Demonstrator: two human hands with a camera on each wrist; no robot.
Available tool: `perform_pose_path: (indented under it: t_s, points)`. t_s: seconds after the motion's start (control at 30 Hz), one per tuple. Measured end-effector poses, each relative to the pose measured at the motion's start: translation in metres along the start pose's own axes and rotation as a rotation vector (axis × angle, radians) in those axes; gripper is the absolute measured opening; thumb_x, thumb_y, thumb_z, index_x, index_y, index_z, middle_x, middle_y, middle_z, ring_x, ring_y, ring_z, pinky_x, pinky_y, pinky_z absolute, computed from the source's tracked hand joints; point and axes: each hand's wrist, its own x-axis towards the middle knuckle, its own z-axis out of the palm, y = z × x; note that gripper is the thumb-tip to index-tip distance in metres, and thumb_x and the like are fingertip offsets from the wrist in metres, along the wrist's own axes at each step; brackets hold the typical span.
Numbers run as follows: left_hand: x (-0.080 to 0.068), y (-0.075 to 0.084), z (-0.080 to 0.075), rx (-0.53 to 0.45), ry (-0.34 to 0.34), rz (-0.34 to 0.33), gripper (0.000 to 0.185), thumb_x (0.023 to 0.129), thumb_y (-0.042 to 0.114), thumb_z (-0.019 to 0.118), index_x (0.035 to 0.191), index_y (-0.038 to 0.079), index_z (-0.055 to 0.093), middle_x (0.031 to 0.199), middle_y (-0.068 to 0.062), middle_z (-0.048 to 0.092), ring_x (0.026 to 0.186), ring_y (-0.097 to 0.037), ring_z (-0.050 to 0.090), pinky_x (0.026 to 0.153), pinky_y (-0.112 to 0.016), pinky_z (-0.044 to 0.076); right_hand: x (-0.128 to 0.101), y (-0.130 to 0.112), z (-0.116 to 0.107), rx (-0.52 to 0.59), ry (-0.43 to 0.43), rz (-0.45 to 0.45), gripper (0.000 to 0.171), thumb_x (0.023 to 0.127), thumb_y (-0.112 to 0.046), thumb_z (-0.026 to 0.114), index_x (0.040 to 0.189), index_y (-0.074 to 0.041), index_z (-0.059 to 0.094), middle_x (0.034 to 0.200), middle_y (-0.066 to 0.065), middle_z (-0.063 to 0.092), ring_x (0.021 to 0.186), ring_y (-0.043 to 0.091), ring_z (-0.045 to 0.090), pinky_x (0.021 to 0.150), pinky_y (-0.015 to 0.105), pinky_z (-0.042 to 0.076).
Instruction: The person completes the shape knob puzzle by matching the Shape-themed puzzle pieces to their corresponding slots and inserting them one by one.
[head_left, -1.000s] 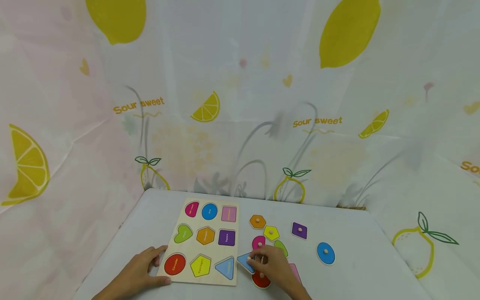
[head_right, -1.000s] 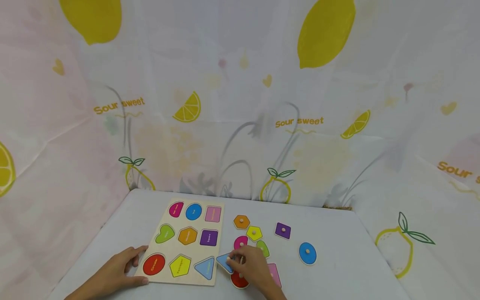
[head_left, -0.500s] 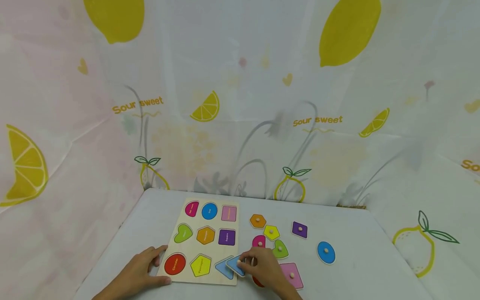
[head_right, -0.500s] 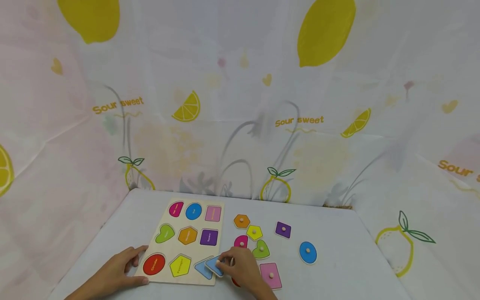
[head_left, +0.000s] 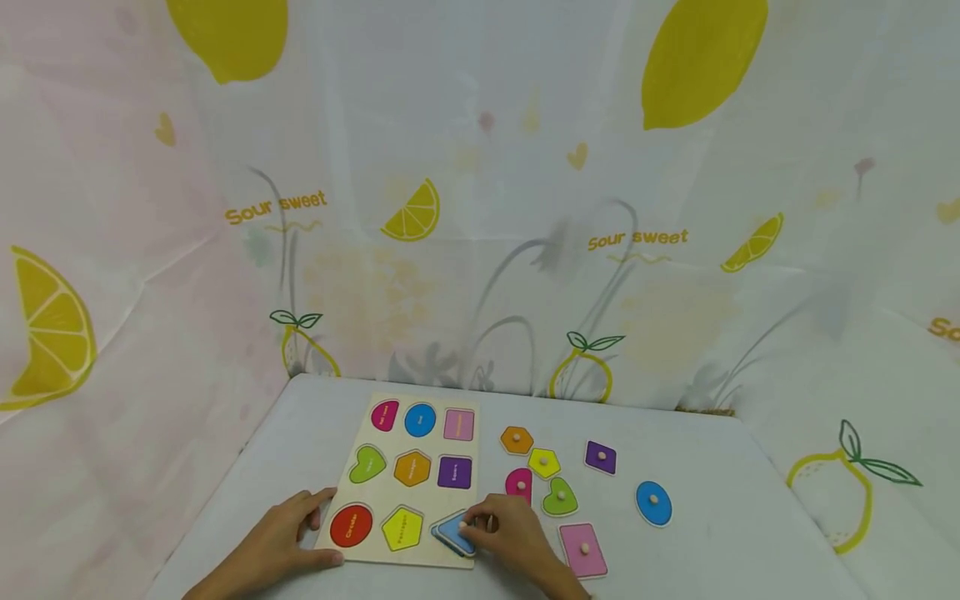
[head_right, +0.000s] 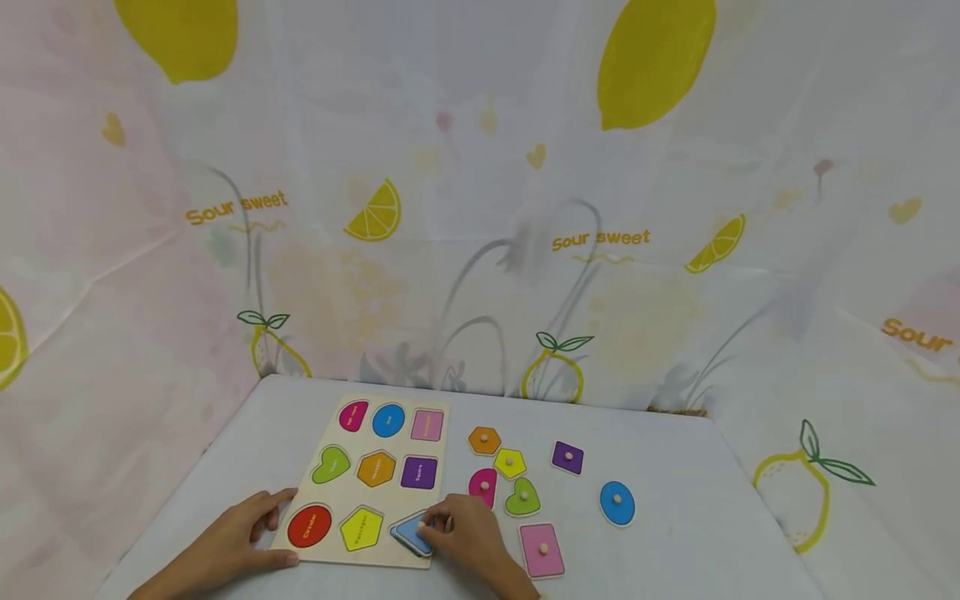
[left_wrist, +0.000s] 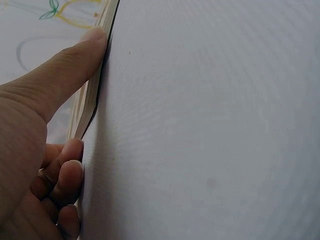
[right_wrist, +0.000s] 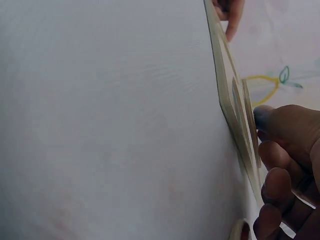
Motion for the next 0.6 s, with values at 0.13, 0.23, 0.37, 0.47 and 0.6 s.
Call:
perform_pose_path:
  t_s: [0.13, 0.23, 0.37, 0.47, 0.6]
  points:
    - [-0.0007, 0.0006, 0.0011, -0.001, -0.005, 0.002, 0.097, 0.062, 0.044, 0.097, 0.140, 0.000, 0.059, 0.086, 0.003, 0.046, 0.073, -0.009, 0.042, 0.061, -0.023, 0.039, 0.0006, 0.0003, 0.0060, 0.005, -0.019, 0.007, 0.009, 0.087, -0.028, 0.084, 0.087, -0.020, 0.081, 0.067, -0.018, 0.052, 0.063, -0.002, 0.047, 0.058, 0.018, 0.043]
    - [-0.0017, 0.0006, 0.0007, 0.000, -0.003, 0.002, 0.097, 0.062, 0.043, 0.098, 0.140, 0.000, 0.059, 0.086, 0.002, 0.046, 0.073, -0.009, 0.042, 0.061, -0.023, 0.038, 0.0015, -0.0017, 0.0083, -0.005, -0.025, 0.010, 0.009, 0.087, -0.028, 0.084, 0.087, -0.020, 0.081, 0.067, -0.018, 0.052, 0.063, -0.002, 0.046, 0.057, 0.018, 0.042]
    - [-0.0014, 0.0004, -0.0001, 0.005, 0.002, 0.004, 0.098, 0.062, 0.044, 0.098, 0.140, 0.000, 0.059, 0.086, 0.003, 0.046, 0.073, -0.009, 0.042, 0.060, -0.023, 0.039, 0.0035, -0.0056, 0.0082, -0.018, -0.022, 0.009, 0.008, 0.086, -0.026, 0.085, 0.087, -0.019, 0.082, 0.067, -0.018, 0.051, 0.062, -0.002, 0.046, 0.056, 0.018, 0.041]
    - [-0.0003, 0.0003, -0.0004, 0.009, 0.007, 0.010, 0.098, 0.062, 0.044, 0.098, 0.139, 0.000, 0.059, 0.086, 0.003, 0.046, 0.073, -0.009, 0.042, 0.060, -0.023, 0.039, 0.0049, -0.0076, 0.0077, -0.026, -0.020, 0.010, 0.008, 0.086, -0.025, 0.085, 0.088, -0.018, 0.082, 0.066, -0.018, 0.051, 0.062, -0.002, 0.045, 0.056, 0.018, 0.040]
    - [0.0007, 0.0002, -0.0003, 0.009, 0.009, 0.017, 0.098, 0.061, 0.044, 0.098, 0.139, -0.001, 0.059, 0.086, 0.003, 0.046, 0.073, -0.009, 0.042, 0.060, -0.023, 0.039, 0.0060, -0.0081, 0.0074, -0.023, -0.027, 0.026, 0.009, 0.086, -0.026, 0.086, 0.087, -0.018, 0.082, 0.066, -0.018, 0.050, 0.061, -0.002, 0.045, 0.056, 0.018, 0.040]
